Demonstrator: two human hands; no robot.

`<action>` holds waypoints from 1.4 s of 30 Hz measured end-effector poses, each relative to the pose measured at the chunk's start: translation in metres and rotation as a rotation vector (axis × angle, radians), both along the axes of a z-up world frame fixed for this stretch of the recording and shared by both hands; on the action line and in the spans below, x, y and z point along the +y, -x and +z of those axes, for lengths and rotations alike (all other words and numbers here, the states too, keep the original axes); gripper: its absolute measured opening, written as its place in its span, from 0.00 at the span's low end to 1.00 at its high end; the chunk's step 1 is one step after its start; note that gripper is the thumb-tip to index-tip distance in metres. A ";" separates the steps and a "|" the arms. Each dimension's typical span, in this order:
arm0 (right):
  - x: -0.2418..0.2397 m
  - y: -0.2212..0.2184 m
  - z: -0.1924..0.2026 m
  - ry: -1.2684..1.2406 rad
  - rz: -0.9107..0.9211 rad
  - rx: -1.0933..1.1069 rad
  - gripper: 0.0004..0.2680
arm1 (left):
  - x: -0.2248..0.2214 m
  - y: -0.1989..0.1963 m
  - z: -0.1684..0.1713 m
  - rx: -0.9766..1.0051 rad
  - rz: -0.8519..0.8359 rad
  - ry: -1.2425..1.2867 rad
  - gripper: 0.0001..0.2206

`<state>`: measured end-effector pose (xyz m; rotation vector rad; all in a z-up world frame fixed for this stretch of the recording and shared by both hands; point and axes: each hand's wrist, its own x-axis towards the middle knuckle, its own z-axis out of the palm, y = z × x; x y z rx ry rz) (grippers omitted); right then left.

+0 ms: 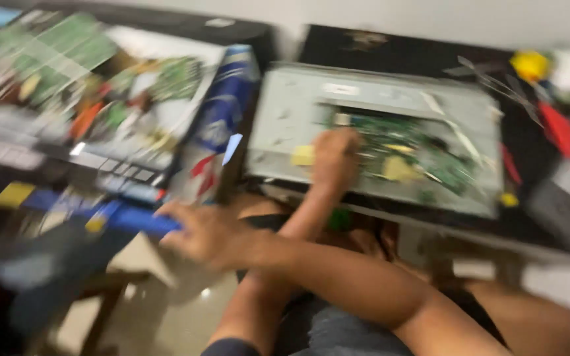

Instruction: The person is using a multimeter probe to test various points on a TV mainboard for diagnostic purposes.

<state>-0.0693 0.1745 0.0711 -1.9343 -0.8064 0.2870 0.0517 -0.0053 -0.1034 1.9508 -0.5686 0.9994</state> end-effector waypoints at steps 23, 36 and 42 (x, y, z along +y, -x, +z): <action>0.007 0.013 -0.029 -0.647 -0.016 0.910 0.18 | -0.006 0.016 0.032 -0.029 0.072 0.016 0.05; 0.055 0.017 -0.061 -0.735 -0.149 0.741 0.20 | 0.014 0.004 0.028 -0.036 -0.169 -0.136 0.03; 0.026 0.023 0.000 -0.505 -0.089 0.716 0.19 | 0.020 0.021 0.056 0.031 -0.233 -0.084 0.06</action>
